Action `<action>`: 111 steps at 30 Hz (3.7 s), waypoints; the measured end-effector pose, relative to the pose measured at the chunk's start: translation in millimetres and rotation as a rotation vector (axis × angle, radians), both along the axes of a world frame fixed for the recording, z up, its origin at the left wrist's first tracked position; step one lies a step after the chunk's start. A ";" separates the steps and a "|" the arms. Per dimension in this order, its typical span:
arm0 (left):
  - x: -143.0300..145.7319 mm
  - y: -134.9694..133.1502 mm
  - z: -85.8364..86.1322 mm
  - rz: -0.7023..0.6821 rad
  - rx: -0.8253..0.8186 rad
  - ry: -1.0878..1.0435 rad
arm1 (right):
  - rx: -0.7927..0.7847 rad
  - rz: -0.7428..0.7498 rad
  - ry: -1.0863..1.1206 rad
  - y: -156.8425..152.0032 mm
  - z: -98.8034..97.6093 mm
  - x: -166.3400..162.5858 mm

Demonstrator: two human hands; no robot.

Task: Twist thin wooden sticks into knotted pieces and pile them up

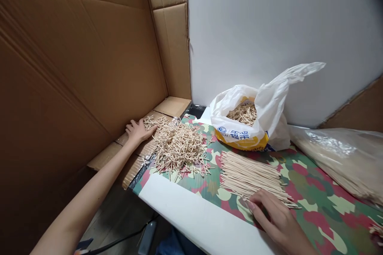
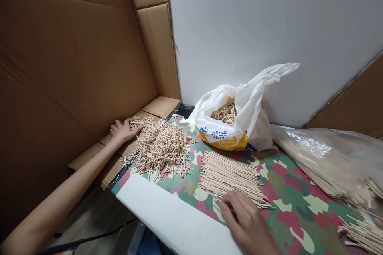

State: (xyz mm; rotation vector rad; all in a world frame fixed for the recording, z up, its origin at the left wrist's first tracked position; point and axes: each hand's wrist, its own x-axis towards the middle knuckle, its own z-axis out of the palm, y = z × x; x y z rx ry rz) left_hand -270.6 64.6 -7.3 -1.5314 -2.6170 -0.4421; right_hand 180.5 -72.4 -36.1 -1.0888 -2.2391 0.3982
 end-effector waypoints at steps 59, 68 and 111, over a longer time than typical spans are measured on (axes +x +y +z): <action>49.6 -23.4 99.9 -0.878 0.021 -0.373 | 0.018 -0.034 -0.025 1.3 5.0 3.1; 8.0 -86.6 41.7 -0.833 -0.156 -0.180 | 0.058 -0.003 -0.023 -0.7 9.9 1.0; 127.5 73.0 143.3 -1.104 -0.523 0.070 | -0.098 -0.181 0.020 12.4 13.9 8.0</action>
